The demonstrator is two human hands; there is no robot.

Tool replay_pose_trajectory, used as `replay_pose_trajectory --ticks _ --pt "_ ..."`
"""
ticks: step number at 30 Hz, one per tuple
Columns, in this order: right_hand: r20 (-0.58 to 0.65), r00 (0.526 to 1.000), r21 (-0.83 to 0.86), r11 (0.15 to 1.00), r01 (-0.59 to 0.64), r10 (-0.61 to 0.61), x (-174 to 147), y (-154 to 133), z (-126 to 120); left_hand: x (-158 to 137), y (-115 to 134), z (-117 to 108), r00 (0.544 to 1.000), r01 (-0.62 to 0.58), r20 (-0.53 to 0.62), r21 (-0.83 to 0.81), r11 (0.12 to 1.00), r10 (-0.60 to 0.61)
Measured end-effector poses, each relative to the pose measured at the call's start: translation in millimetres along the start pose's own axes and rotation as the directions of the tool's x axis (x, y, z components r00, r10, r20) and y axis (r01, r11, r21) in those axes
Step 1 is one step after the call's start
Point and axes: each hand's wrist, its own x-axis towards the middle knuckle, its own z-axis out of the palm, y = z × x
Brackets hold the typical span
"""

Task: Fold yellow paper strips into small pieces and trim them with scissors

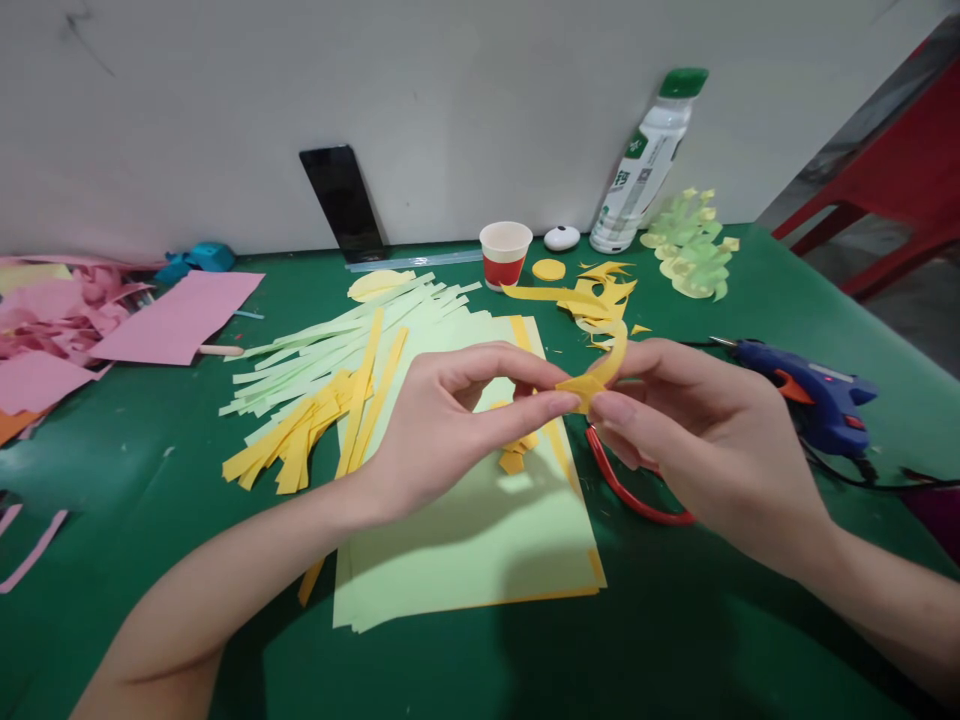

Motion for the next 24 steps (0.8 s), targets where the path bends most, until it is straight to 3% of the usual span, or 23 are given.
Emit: replay_pose_trajectory --ticks 4,10,16,20,24 --pt "-0.031 1.0 0.02 1.0 0.008 -0.007 -1.1 1.6 0.1 0.2 0.6 1.3 0.999 0.039 0.005 0.012 0.999 -0.039" --pt "-0.05 0.998 0.119 0.992 -0.044 0.05 -1.0 4.9 -3.2 1.7 1.4 -2.7 0.992 0.057 0.11 0.0 0.998 -0.056" --pt "0.006 0.992 0.204 0.971 -0.127 0.128 -0.2 6.3 -2.3 3.6 3.1 -2.1 0.953 -0.179 0.289 0.287 0.941 0.093" --pt "0.042 0.992 0.218 0.968 -0.129 0.122 -0.9 3.5 -0.2 4.6 0.2 -1.7 0.932 -0.269 0.311 0.255 0.929 0.185" --pt "0.137 0.973 0.271 0.938 -0.215 0.183 -1.4 2.3 1.3 5.2 -1.0 -3.6 0.922 -0.307 0.301 0.185 0.933 0.244"
